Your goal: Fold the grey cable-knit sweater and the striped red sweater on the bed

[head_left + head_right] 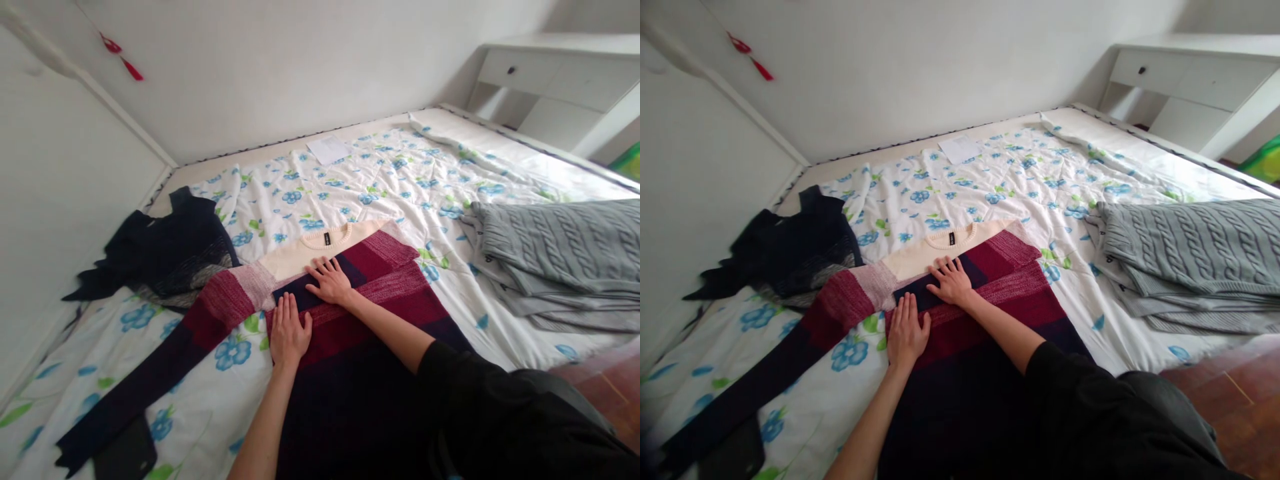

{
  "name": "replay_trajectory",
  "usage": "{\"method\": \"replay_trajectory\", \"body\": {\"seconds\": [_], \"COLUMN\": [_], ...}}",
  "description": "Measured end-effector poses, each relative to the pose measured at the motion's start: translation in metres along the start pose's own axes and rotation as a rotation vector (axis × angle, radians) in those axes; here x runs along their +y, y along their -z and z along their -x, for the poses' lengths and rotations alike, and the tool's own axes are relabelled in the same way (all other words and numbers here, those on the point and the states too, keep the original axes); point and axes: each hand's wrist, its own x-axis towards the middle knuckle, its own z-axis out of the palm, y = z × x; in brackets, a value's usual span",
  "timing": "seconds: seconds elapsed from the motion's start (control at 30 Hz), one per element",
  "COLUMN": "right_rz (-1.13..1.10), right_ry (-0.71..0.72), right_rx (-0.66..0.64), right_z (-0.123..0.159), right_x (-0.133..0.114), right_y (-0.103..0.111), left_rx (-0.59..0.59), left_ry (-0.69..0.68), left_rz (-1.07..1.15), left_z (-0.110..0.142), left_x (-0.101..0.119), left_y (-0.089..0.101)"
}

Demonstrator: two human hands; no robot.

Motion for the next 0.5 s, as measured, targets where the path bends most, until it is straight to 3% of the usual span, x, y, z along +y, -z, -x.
{"method": "replay_trajectory", "body": {"seconds": [0.07,0.3,0.5], "right_rz": [-0.008,0.013,0.041], "right_ry": [-0.043,-0.251,-0.417], "right_rx": [-0.016,-0.014,-0.007], "right_z": [-0.004,-0.012,-0.014], "right_x": [0.029,0.182,0.26], "right_y": [0.008,0.053,0.07], "left_rx": [0.005,0.0,-0.029], "left_ry": [-0.002,0.005,0.017], "left_rz": [-0.003,0.008,-0.001], "left_z": [0.0,0.001,0.003], "left_x": [0.0,-0.001,-0.001], "left_y": [0.0,0.0,0.001]}}
